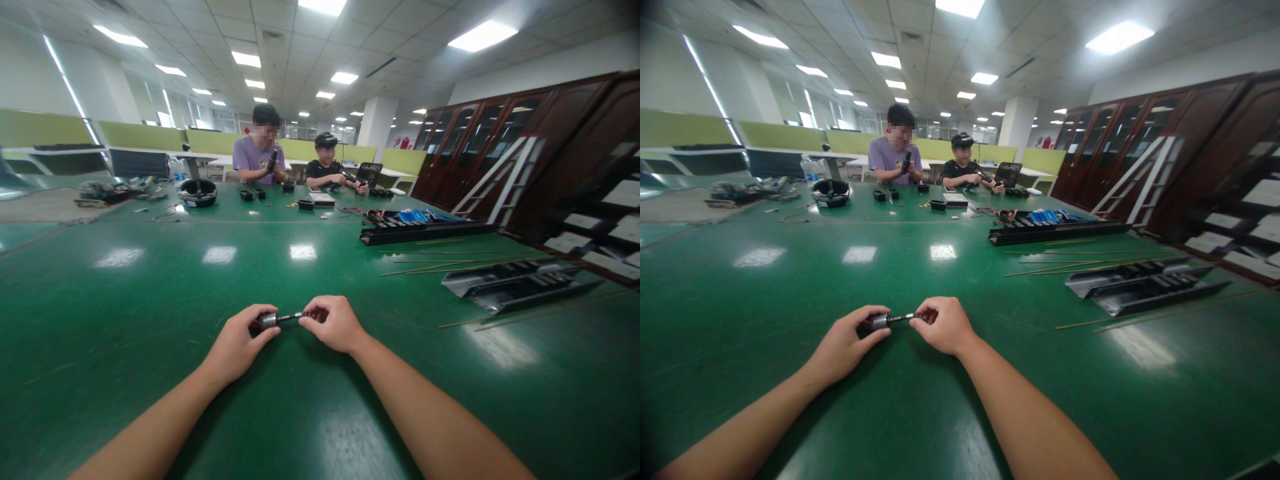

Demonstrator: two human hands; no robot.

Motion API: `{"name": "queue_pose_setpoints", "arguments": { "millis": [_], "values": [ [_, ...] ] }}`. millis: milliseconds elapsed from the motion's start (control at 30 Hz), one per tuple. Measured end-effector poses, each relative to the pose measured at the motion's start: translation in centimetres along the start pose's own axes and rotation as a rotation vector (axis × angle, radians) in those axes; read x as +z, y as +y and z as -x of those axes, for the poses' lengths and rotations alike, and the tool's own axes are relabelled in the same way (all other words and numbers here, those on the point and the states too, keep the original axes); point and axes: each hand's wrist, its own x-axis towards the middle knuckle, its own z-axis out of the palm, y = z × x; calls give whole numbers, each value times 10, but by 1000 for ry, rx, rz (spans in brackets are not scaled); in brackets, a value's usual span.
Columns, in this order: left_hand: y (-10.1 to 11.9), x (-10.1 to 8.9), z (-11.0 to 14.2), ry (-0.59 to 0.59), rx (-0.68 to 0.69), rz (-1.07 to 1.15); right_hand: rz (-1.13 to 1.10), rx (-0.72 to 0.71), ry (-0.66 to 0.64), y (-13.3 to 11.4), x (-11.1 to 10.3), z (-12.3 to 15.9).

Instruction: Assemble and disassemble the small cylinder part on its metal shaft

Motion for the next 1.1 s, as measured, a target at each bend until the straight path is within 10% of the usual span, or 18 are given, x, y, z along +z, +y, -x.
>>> {"name": "queue_pose_setpoints", "arguments": {
  "millis": [833, 1100],
  "values": [
    [-8, -5, -5, 121, -223, 541, -27, -31, -98, 3, 9, 5],
    [-37, -91, 80, 19, -207, -108, 45, -93, -138, 1, 9, 10]
  ]
}}
